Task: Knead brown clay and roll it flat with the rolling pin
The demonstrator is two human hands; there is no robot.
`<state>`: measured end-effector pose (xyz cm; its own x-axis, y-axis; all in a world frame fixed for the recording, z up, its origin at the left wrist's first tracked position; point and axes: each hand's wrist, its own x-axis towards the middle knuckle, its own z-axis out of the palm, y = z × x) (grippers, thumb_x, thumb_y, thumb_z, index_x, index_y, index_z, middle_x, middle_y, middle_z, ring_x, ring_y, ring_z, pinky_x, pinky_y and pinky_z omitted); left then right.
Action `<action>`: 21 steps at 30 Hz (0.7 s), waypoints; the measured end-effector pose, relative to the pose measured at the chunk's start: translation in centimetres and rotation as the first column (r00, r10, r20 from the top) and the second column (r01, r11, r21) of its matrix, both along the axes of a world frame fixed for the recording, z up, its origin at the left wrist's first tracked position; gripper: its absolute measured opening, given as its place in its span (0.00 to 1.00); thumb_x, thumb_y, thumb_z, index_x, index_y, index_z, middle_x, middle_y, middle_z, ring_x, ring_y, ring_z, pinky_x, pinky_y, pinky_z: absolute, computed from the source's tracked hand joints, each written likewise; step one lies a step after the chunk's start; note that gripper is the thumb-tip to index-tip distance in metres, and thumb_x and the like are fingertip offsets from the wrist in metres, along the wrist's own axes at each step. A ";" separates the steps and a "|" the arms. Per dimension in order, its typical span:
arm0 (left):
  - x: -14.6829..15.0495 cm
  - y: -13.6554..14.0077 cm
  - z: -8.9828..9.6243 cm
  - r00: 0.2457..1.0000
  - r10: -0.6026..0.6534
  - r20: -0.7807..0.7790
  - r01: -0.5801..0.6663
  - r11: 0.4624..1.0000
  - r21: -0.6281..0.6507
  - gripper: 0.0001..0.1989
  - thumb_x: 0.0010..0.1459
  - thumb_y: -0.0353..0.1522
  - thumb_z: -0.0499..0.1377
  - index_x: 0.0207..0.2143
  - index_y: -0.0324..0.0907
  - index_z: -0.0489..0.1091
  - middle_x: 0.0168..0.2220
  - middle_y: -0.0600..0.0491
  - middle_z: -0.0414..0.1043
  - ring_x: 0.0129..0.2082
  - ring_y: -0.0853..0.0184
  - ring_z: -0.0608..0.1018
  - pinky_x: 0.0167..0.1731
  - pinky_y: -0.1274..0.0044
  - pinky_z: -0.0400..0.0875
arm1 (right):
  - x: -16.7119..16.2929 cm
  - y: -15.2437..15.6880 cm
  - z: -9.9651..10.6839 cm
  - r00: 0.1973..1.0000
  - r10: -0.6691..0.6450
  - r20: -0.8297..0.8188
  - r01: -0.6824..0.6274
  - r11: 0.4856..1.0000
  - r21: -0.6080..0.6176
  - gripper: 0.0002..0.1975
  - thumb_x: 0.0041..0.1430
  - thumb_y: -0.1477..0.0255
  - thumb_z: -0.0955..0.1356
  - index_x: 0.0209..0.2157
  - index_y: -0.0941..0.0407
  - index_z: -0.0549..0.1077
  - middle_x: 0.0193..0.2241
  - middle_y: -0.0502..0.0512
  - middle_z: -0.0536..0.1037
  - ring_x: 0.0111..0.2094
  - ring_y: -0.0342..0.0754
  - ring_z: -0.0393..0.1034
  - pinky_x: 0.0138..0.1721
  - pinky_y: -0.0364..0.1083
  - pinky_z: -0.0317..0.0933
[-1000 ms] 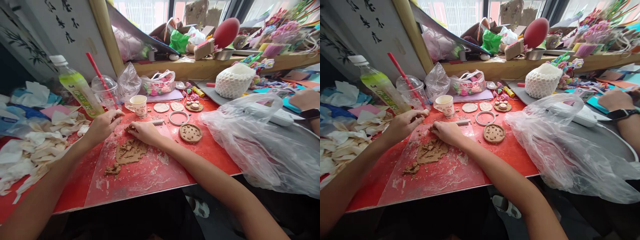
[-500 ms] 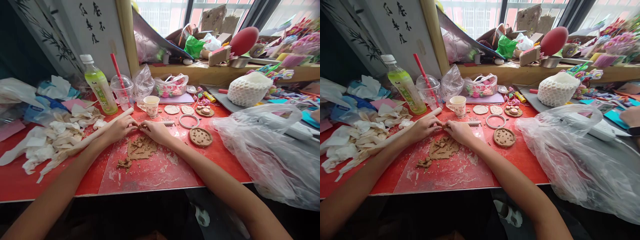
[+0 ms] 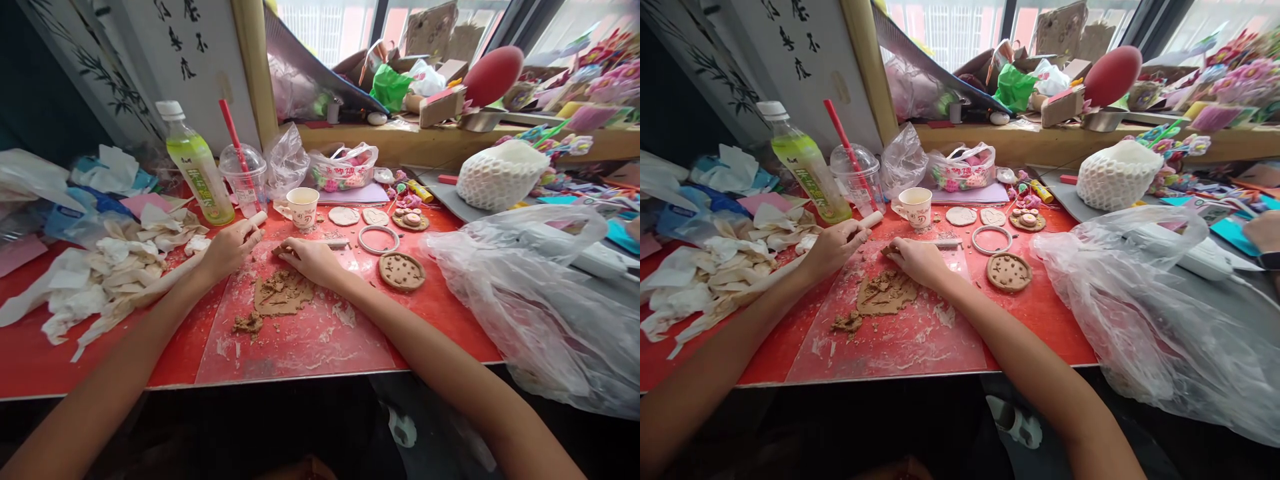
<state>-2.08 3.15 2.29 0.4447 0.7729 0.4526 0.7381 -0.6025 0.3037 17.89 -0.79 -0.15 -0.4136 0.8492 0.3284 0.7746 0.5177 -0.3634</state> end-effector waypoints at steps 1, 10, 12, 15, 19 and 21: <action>0.0 0.0 0.0 1.000 -0.005 -0.004 0.005 1.000 0.007 0.11 0.60 0.38 0.50 0.28 0.42 0.63 0.28 0.54 0.67 0.28 0.68 0.69 0.32 0.76 0.63 | 0.0 0.0 0.0 1.000 -0.002 0.003 0.002 1.000 0.000 0.16 0.64 0.62 0.58 0.43 0.56 0.71 0.38 0.56 0.78 0.33 0.46 0.72 0.30 0.44 0.53; -0.1 -0.2 0.1 0.998 -0.061 -0.009 0.061 0.997 0.054 0.10 0.60 0.38 0.50 0.31 0.44 0.66 0.33 0.51 0.71 0.36 0.64 0.73 0.38 0.73 0.65 | 0.0 0.1 -0.1 1.000 0.005 -0.009 -0.005 1.000 -0.013 0.15 0.64 0.63 0.58 0.43 0.55 0.70 0.39 0.56 0.78 0.35 0.46 0.71 0.31 0.44 0.54; -0.1 -0.2 0.1 0.999 -0.049 -0.009 0.050 0.996 0.070 0.08 0.59 0.38 0.52 0.32 0.44 0.66 0.33 0.52 0.70 0.34 0.64 0.73 0.38 0.73 0.65 | 0.0 0.0 0.0 1.000 0.003 -0.008 -0.003 1.000 -0.012 0.14 0.63 0.64 0.59 0.43 0.55 0.70 0.39 0.55 0.78 0.34 0.46 0.71 0.30 0.44 0.53; -0.1 -0.3 0.2 0.998 -0.060 -0.012 0.061 0.994 0.087 0.08 0.60 0.37 0.51 0.34 0.44 0.66 0.35 0.51 0.71 0.36 0.64 0.73 0.39 0.73 0.65 | -0.1 0.0 0.1 1.000 -0.007 0.000 0.007 1.000 -0.022 0.14 0.64 0.64 0.59 0.43 0.56 0.70 0.39 0.56 0.78 0.34 0.45 0.71 0.30 0.44 0.53; 0.0 -0.4 0.3 1.000 -0.012 -0.023 0.014 0.994 0.106 0.09 0.61 0.37 0.50 0.33 0.43 0.66 0.33 0.51 0.70 0.34 0.64 0.72 0.37 0.73 0.65 | -0.1 -0.2 0.4 1.000 -0.009 -0.004 0.009 1.000 -0.030 0.15 0.63 0.64 0.59 0.43 0.57 0.70 0.39 0.56 0.78 0.34 0.46 0.71 0.30 0.44 0.53; 0.1 -0.6 0.5 1.000 0.015 -0.019 -0.012 0.993 0.117 0.07 0.59 0.36 0.53 0.32 0.43 0.66 0.30 0.53 0.67 0.30 0.66 0.71 0.35 0.74 0.65 | 0.0 -0.2 0.4 1.000 -0.002 -0.017 0.001 1.000 -0.029 0.14 0.63 0.64 0.59 0.42 0.57 0.70 0.39 0.56 0.78 0.34 0.46 0.71 0.30 0.44 0.54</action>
